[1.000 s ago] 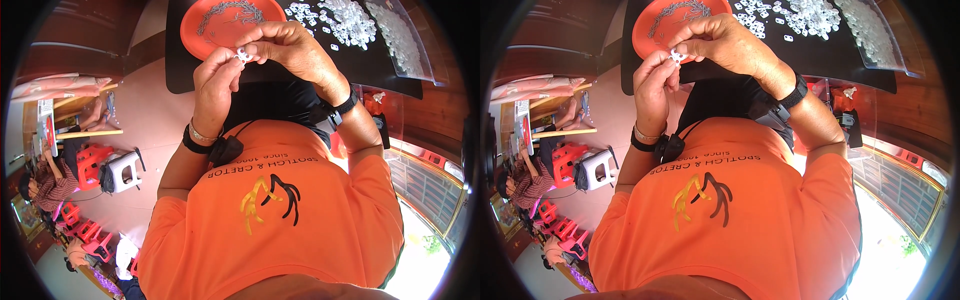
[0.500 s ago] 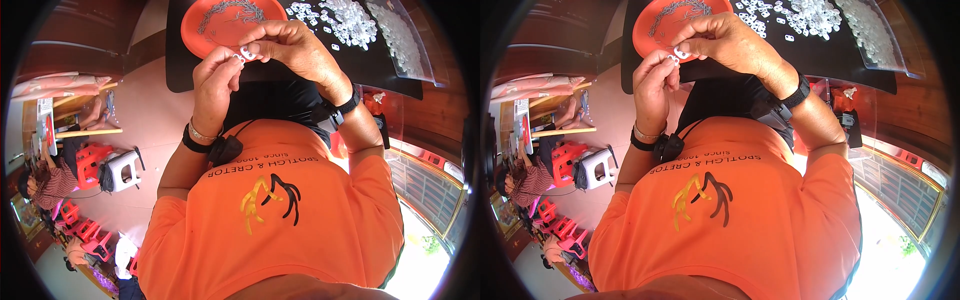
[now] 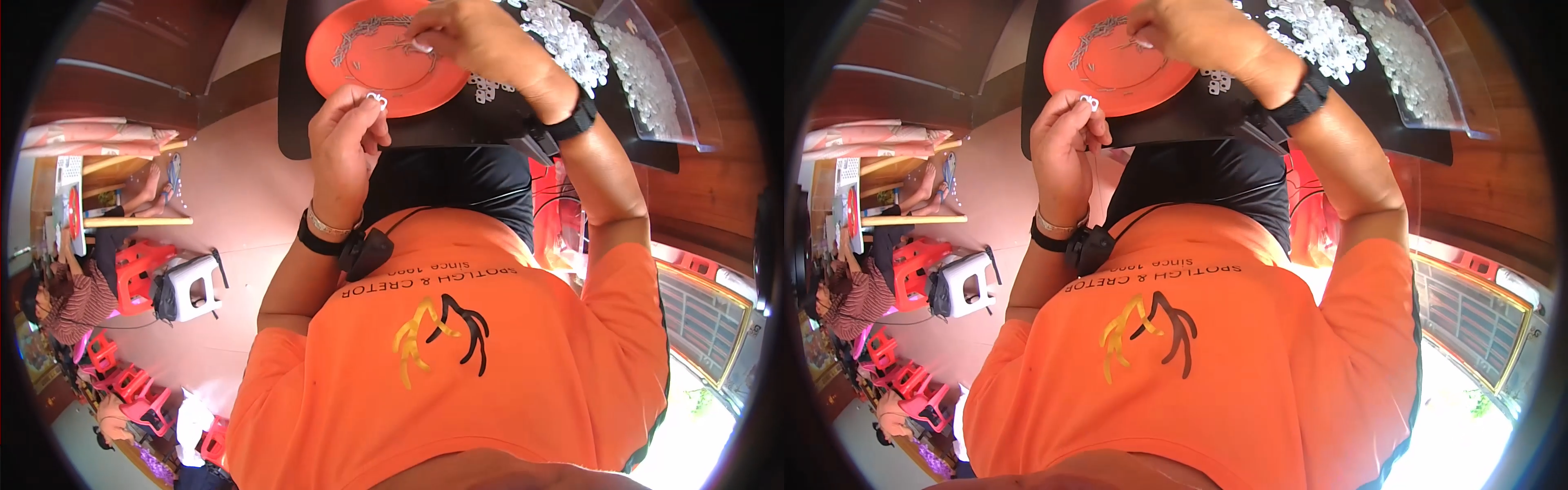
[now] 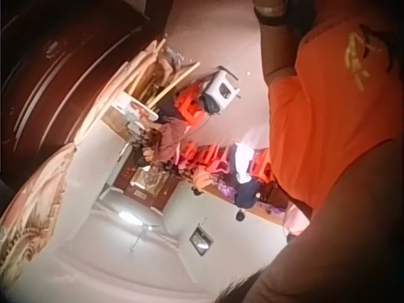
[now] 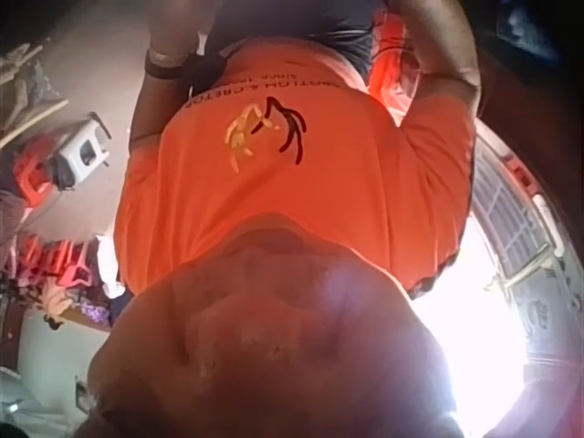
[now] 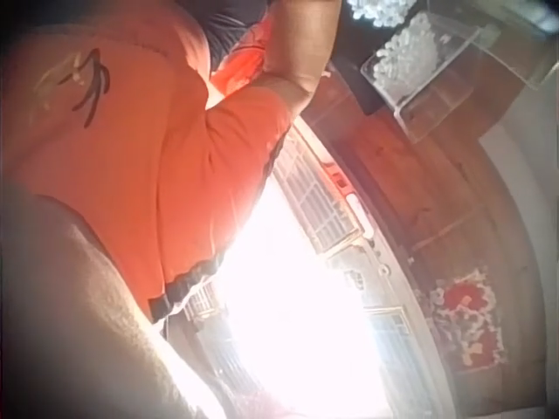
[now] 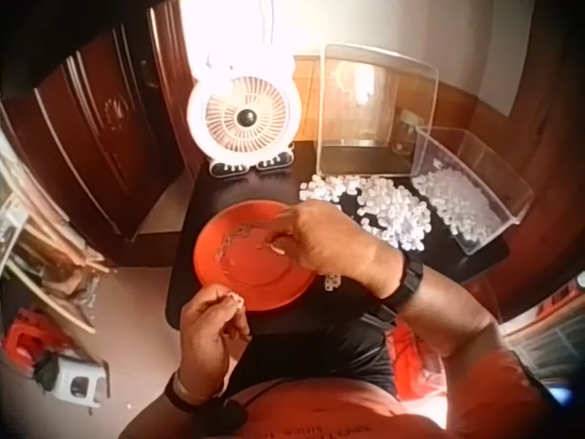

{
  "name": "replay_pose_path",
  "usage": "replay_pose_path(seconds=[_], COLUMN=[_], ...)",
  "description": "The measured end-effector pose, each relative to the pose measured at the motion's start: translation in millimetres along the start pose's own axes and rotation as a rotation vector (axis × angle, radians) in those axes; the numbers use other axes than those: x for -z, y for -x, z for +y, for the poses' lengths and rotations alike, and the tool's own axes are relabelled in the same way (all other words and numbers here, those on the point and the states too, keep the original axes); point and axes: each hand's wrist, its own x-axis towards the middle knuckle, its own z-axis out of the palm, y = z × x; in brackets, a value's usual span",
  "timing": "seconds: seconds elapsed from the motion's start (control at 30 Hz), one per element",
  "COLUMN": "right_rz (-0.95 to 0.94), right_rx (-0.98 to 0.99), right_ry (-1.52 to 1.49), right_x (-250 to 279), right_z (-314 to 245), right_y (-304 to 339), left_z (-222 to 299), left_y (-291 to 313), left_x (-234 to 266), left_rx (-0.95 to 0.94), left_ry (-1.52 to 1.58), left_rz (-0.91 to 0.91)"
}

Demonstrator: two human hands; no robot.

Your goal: The recorder is manually assembling small white plastic components by inserting metal pins into them at a workspace.

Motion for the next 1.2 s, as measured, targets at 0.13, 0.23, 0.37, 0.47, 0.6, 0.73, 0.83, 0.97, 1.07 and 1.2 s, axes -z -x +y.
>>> replay_pose_path(seconds=[0.13, 0.23, 0.37, 0.47, 0.6, 0.73, 0.83, 0.97, 1.07, 1.2], right_rz=[-0.077, -0.189, -0.352, -0.398, -0.426, -0.51, -0.518, -0.553, -0.492, -0.457], right_rx=[-0.067, -0.254, -0.413, -0.463, -0.298, -0.277, -0.198, -0.181, -0.219, -0.229], right_ry=[-0.141, -0.4, -0.668, -0.802, -0.7, -0.775, -0.818, -0.711, -0.709, 0.149], right_x=[0.0, -2.0, 4.9, 8.3, 10.1, 1.1, -4.5, 0.1, 1.0, -3.8], right_z=[4.8, 8.4, 2.3, -2.1, -7.5, -7.9, 9.3, -6.8, -11.1, 7.1], right_y=[0.8, 1.7, -1.1, -3.8, -14.2, -35.4, -43.1, -57.1, -62.2, -58.9], left_z=[-2.2, -0.2, 3.8, 10.9, 11.2, 15.5, 22.8, 28.2, 32.1, 26.4], left_y=[-2.4, -4.0, -9.1, -13.7, -25.3, -33.5, -43.0, -51.8, -54.3, -61.2], left_x=[5.1, 5.3, 4.0, -1.2, -0.7, 8.0, 13.6, 31.9, 36.5, 39.8], left_rx=[0.006, -0.01, -0.04, -0.054, -0.054, -0.033, -0.026, 0.023, 0.049, -0.009], left_ry=[0.074, 0.038, -0.054, -0.115, -0.102, -0.156, -0.15, -0.071, 0.076, 0.142], left_rz=[-0.018, -0.036, -0.058, -0.106, -0.191, -0.251, -0.266, -0.389, -0.416, -0.348])
